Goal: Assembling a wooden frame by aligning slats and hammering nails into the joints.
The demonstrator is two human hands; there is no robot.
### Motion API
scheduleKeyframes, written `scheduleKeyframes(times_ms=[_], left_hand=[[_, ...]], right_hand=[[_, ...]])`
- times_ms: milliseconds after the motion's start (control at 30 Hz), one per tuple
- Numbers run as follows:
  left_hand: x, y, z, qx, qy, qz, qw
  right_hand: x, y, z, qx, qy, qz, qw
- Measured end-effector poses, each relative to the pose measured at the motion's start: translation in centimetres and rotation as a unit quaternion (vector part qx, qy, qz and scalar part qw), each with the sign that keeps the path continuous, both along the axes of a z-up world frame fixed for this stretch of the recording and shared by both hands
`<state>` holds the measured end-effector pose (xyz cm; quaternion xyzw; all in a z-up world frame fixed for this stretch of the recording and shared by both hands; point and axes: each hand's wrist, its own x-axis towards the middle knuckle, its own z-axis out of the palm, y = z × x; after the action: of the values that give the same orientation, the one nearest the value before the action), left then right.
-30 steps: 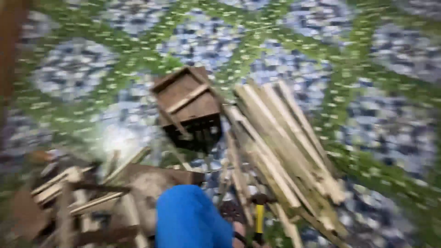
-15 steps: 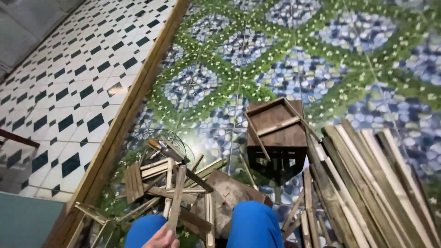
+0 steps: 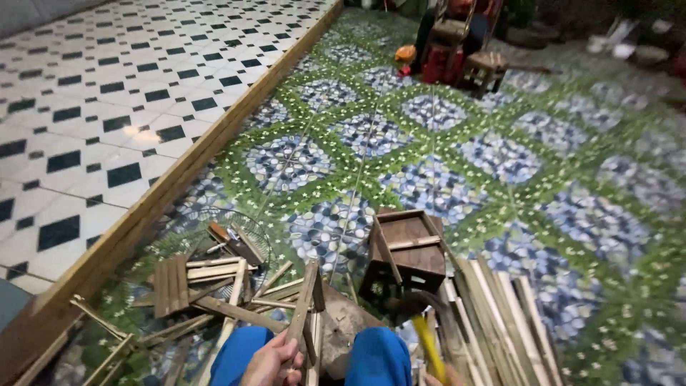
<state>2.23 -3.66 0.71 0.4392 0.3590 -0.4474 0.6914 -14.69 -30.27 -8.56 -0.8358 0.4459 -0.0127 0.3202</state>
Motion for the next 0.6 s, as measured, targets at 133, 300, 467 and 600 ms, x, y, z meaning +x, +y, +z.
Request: scheduleKeyframes(times_ms=[133, 300, 467, 600], left_hand=[[-0.2, -1.2, 1.7, -0.014, -0.003, -0.003, 1.0], [-1.9, -1.1, 3.3, 0.026, -0.086, -0.073, 0.993], [-2.0, -1.5, 0.1, 0.029, -0.096, -0.04, 0.994], [-2.0, -1.9, -1.5, 0.018, -0.131, -0.051, 0.99]], right_hand=[[3.8, 1.5, 8.7, -0.035, 0.039, 0.016, 0.998], [9.0, 6.2, 16.9, 0.054, 0.005, 0.18, 0.982], [11.7, 7.6, 18.1, 0.019, 0.046, 0.2, 0.979], [11.6, 7.3, 17.1, 0.002, 0.013, 0.192, 0.981]])
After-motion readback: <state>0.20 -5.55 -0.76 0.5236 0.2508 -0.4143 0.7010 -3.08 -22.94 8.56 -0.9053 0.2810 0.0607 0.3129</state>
